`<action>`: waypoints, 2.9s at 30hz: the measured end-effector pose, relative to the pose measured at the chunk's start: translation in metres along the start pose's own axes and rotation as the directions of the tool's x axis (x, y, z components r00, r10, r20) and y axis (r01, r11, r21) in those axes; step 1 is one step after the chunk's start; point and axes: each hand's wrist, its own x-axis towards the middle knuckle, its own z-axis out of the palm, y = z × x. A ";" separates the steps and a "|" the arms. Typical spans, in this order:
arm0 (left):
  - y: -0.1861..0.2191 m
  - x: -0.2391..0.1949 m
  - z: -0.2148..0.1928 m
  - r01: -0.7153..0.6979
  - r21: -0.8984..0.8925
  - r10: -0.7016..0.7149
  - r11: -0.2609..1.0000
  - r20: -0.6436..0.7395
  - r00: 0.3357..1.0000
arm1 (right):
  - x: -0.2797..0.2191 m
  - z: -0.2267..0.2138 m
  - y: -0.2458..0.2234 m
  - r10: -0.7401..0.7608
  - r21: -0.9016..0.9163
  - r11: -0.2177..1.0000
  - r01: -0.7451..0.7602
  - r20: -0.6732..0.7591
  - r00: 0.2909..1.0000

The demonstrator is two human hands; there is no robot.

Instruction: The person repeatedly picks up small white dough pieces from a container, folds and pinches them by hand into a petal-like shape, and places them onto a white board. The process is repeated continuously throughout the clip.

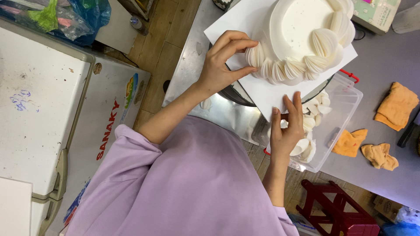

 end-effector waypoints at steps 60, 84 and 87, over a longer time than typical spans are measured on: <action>0.004 0.001 -0.037 -0.093 0.302 0.092 0.949 0.019 0.996 | -0.035 0.004 0.044 -0.022 0.149 0.988 0.044 -0.147 0.989; 0.041 -0.047 -0.034 -0.205 0.362 0.049 0.909 0.396 0.917 | 0.027 -0.030 0.298 0.433 -0.192 0.863 -0.468 -0.197 0.880; 0.041 -0.045 -0.032 -0.204 0.346 0.048 0.916 0.409 0.911 | 0.043 -0.018 0.314 0.358 -0.265 0.884 -0.386 -0.148 0.922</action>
